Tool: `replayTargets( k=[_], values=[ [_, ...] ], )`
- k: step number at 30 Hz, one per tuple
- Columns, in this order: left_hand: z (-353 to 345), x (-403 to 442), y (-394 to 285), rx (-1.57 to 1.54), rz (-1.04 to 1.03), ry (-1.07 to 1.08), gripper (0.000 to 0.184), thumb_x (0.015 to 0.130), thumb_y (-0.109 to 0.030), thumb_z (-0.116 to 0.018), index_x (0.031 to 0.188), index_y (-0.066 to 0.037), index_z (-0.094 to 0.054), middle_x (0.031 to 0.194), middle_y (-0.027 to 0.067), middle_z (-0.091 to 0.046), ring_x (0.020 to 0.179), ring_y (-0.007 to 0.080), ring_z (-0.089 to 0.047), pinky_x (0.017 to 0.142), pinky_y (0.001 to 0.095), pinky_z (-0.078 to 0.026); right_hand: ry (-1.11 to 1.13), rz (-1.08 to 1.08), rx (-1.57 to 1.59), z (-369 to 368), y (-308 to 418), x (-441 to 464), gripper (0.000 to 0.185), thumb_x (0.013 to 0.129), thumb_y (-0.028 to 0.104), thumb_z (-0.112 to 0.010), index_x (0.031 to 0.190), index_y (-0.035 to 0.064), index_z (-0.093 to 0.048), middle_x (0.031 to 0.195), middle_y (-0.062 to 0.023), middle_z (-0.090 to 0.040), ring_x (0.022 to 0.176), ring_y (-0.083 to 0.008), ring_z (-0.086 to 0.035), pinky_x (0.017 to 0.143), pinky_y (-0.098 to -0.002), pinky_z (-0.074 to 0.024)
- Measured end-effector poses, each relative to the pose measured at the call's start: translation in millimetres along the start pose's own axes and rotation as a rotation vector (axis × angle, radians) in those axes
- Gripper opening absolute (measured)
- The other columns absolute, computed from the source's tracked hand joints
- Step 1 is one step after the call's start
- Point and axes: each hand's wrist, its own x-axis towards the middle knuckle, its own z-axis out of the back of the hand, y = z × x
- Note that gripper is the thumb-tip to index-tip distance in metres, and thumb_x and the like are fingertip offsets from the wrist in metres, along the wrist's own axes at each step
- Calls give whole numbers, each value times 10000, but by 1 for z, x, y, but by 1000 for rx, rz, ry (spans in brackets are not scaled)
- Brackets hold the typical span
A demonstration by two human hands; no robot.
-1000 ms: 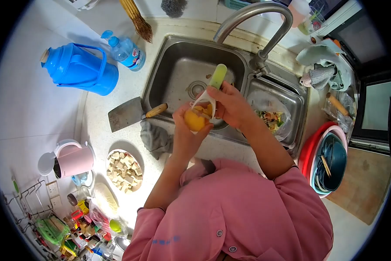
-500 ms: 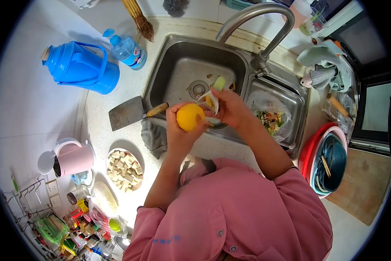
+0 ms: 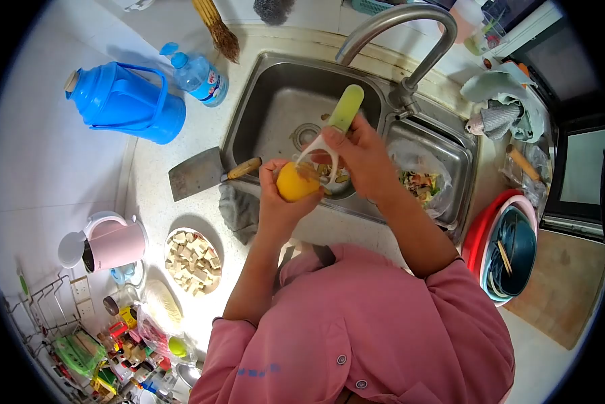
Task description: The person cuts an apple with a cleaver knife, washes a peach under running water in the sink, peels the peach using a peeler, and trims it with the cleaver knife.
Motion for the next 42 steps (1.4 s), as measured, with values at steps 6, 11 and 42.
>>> replayTargets(
  k=[6,11,42],
  values=[
    [-8,1,-3,198,-107,-108,711,660,28,-789,1256,-88,-419,1133,49,-538,1036,155,-583,886,280,-501,-5,99,-69,-13,-14,-7,296,942,207,-648,1127,45,-482,948,-11,-569,842,-74,-562,737,-240,-496],
    [-10,-2,-9,238,-118,-124,675,666,7,-796,1239,-74,-448,1121,56,-552,1027,147,-579,893,275,-496,25,73,4,-13,-12,-10,284,945,213,-640,1116,50,-482,965,-22,-587,872,-89,-594,763,-262,-526],
    [112,-56,-35,-506,-83,-358,556,746,49,-541,1278,-54,-413,1155,130,-534,1069,288,-596,948,407,-525,486,-109,-904,-91,-194,29,362,846,284,-695,1049,6,-583,933,-139,-651,820,-277,-657,657,-398,-532]
  ],
)
